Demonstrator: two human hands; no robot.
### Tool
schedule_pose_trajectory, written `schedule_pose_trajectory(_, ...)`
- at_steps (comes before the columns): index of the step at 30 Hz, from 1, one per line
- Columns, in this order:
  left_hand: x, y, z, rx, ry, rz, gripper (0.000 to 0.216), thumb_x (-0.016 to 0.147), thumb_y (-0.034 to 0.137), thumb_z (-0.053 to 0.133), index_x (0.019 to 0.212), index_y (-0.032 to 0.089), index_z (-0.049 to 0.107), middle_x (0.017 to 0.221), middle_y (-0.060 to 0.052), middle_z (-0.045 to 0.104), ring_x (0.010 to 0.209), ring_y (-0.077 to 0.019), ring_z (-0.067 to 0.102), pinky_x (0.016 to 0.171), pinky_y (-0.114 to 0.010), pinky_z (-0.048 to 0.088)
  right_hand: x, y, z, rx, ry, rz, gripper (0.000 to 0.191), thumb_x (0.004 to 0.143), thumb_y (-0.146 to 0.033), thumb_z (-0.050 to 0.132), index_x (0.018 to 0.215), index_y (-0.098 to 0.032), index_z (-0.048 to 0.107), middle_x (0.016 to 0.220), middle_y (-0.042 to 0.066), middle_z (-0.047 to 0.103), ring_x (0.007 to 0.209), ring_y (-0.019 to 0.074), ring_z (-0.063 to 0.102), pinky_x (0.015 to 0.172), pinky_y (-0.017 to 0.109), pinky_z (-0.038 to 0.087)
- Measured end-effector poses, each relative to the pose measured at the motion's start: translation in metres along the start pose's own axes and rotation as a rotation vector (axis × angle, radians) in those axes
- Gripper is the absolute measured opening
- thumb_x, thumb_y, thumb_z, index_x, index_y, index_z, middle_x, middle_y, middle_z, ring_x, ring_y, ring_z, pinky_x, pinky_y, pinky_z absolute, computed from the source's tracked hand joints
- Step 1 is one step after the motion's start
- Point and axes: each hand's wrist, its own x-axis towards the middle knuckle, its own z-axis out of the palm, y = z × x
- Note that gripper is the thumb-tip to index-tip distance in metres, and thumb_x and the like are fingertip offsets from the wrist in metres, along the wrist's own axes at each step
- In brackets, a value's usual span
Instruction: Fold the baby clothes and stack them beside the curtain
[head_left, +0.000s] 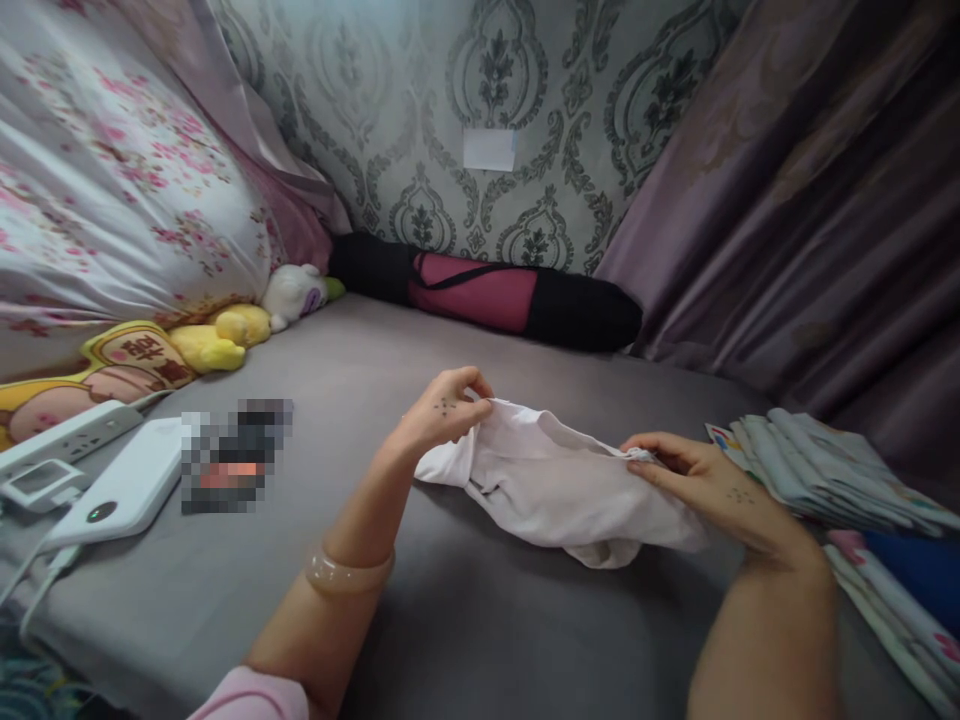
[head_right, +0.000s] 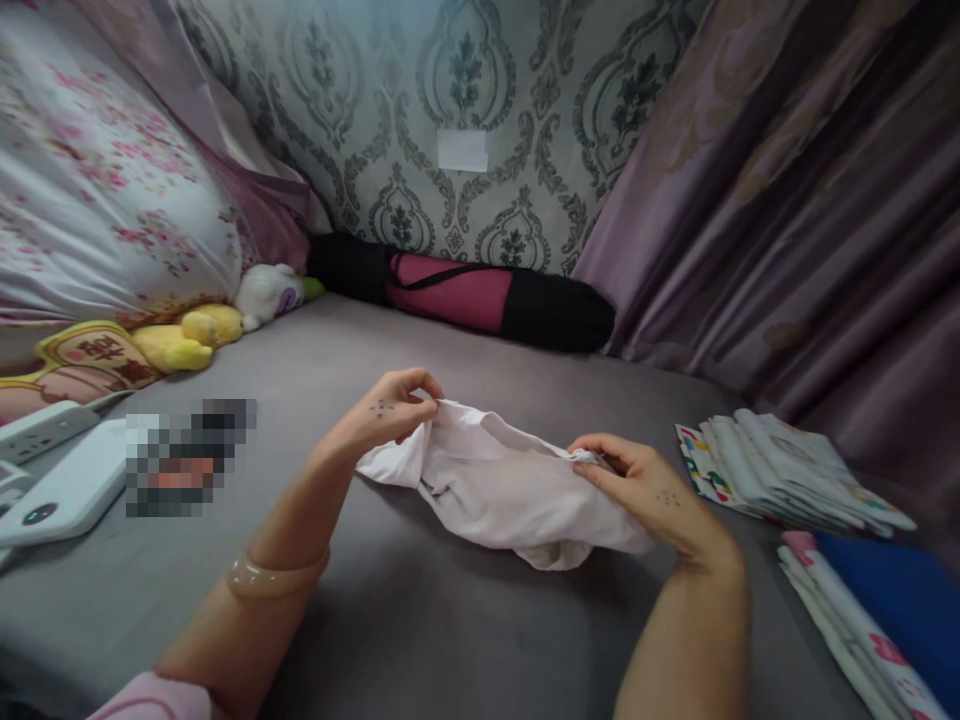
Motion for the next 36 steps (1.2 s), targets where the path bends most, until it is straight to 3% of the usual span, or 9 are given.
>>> schedule_pose_trajectory(3,-0.001,0.005,0.003,-0.106,-0.026,0.027,0.015,0.071,0.014,0.048,0.083,0.018,0.056,0.052,0.004,0.056,0.047,-0.0108,0.055,0.048,-0.021,0.040,0.002,0.003,0.000,0.004,0.010,0.002,0.048,0.072,-0.062,0.063,0.097,-0.022,0.070,0.093,0.006,0.069,0.080,0.0218,0.061,0.062,0.028,0.047)
schedule_pose_trajectory(6,-0.002,0.013,0.004,-0.050,-0.025,0.085,0.013,0.073,0.015,0.052,0.083,0.017,0.060,0.056,0.003,0.057,0.052,-0.0106,0.055,0.053,-0.021,0.041,0.003,0.007,-0.002,0.021,0.018,-0.007,0.047,0.071,-0.061,0.065,0.096,-0.022,0.070,0.092,0.006,0.069,0.078,0.0205,0.061,0.059,0.026,0.046)
schedule_pose_trajectory(8,-0.004,0.018,0.004,0.042,-0.020,0.140,0.011,0.077,0.022,0.057,0.082,0.017,0.065,0.062,0.001,0.058,0.057,-0.0105,0.053,0.054,-0.021,0.040,0.002,0.008,-0.003,0.029,0.025,-0.010,0.046,0.071,-0.060,0.066,0.096,-0.022,0.070,0.091,0.006,0.069,0.076,0.0199,0.061,0.058,0.026,0.045)
schedule_pose_trajectory(13,-0.003,0.017,0.007,0.153,-0.032,0.277,0.028,0.080,0.045,0.063,0.089,0.020,0.072,0.083,-0.003,0.060,0.070,-0.0119,0.052,0.061,-0.022,0.041,0.000,0.006,-0.003,0.037,0.031,-0.011,0.044,0.072,-0.059,0.066,0.096,-0.022,0.070,0.091,0.005,0.069,0.076,0.0194,0.061,0.059,0.026,0.046)
schedule_pose_trajectory(20,-0.005,0.017,0.004,0.160,-0.113,0.319,0.031,0.080,0.049,0.064,0.093,0.023,0.075,0.082,-0.003,0.061,0.069,-0.0122,0.053,0.060,-0.022,0.040,-0.002,0.002,-0.003,0.044,0.015,-0.023,0.042,0.073,-0.057,0.065,0.099,-0.023,0.069,0.090,0.003,0.069,0.077,0.0194,0.062,0.060,0.026,0.047)
schedule_pose_trajectory(26,-0.015,0.027,-0.004,0.057,-0.171,0.361,0.030,0.084,0.044,0.059,0.086,0.019,0.074,0.079,-0.003,0.065,0.071,-0.0134,0.056,0.060,-0.022,0.041,-0.009,-0.010,0.000,0.092,0.070,-0.076,0.048,0.073,-0.054,0.066,0.109,-0.022,0.065,0.105,0.007,0.069,0.092,0.0235,0.063,0.072,0.032,0.052)
schedule_pose_trajectory(31,-0.011,0.026,-0.014,0.004,0.002,0.355,0.033,0.083,0.046,0.058,0.081,0.016,0.071,0.073,-0.002,0.064,0.069,-0.0132,0.054,0.060,-0.023,0.040,-0.010,-0.033,0.003,0.134,0.128,-0.163,0.039,0.077,-0.050,0.064,0.103,-0.022,0.068,0.103,0.006,0.070,0.094,0.0229,0.064,0.080,0.034,0.051)
schedule_pose_trajectory(36,-0.004,0.041,-0.024,0.151,0.408,0.375,0.030,0.081,0.044,0.060,0.081,0.018,0.073,0.078,-0.003,0.062,0.078,-0.0155,0.054,0.069,-0.025,0.042,0.007,-0.062,0.004,0.053,0.372,-0.362,0.038,0.081,-0.050,0.059,0.101,-0.019,0.067,0.101,0.007,0.070,0.093,0.0217,0.063,0.079,0.033,0.049)
